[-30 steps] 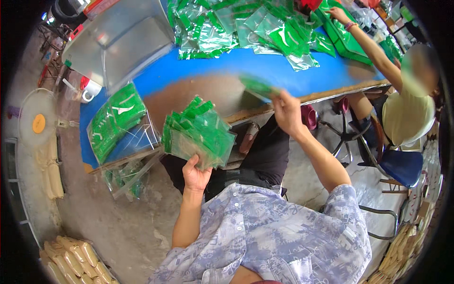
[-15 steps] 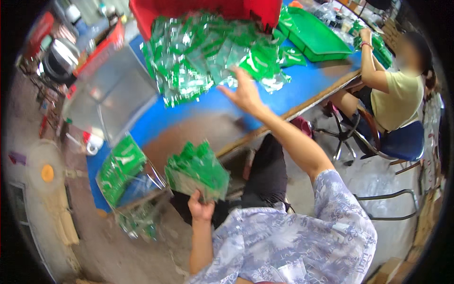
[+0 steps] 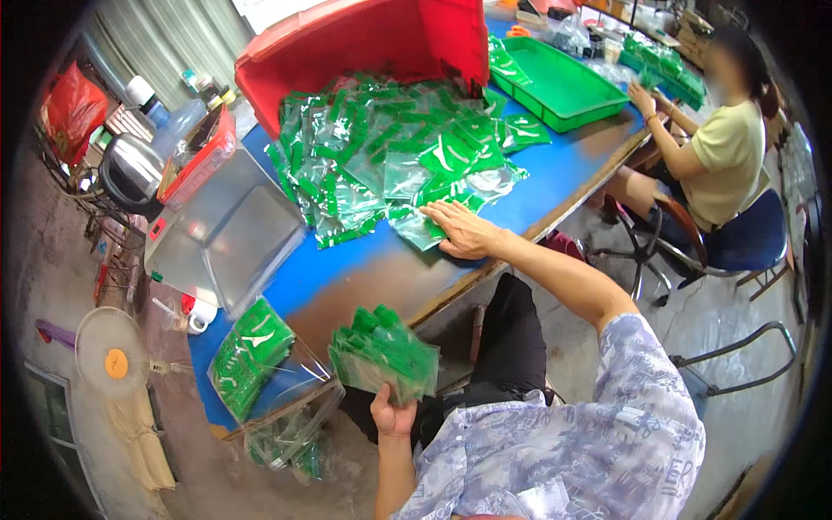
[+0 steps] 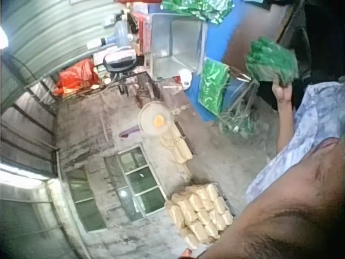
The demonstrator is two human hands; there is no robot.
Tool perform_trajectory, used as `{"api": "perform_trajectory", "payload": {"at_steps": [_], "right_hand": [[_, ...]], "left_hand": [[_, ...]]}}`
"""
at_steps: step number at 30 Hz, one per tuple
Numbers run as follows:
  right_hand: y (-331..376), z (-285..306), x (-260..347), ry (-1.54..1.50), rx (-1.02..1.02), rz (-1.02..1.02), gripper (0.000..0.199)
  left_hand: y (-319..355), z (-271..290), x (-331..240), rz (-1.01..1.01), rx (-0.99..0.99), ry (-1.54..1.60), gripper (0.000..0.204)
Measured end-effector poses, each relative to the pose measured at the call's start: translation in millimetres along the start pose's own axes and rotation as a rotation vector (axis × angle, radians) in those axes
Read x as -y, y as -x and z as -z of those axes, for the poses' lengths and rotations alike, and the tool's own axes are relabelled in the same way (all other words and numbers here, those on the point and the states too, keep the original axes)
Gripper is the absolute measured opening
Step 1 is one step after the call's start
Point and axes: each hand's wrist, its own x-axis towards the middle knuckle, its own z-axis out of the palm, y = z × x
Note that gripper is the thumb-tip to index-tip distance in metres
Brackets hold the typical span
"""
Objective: The recorder organizes stacks of green plastic pouches and places them into a larger clear plastic bag.
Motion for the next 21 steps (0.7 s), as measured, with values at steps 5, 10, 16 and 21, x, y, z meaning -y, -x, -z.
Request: {"api": "perform_trajectory", "payload": {"at_steps": [5,10,16,21], "right_hand": [[16,18,-6,-0.021,0.1,0.136,0.065],[10,50,6,-0.036,0.291,0.096,0.069],[11,49,-2,-0.258,0.221,0.02,0.07],[26,27,10,-0.054,-0.452,0.163,0.02]], "left_hand": [[-4,4,-13,0.049,0.106,0.034,0.059],[-1,-13,-7,0.066,0.207,0.096,0.061],[3,-17,-1,0.117,0.159,0.074,0.063],[-1,-18,3,0.113,0.224,0.125,0.062]]}}
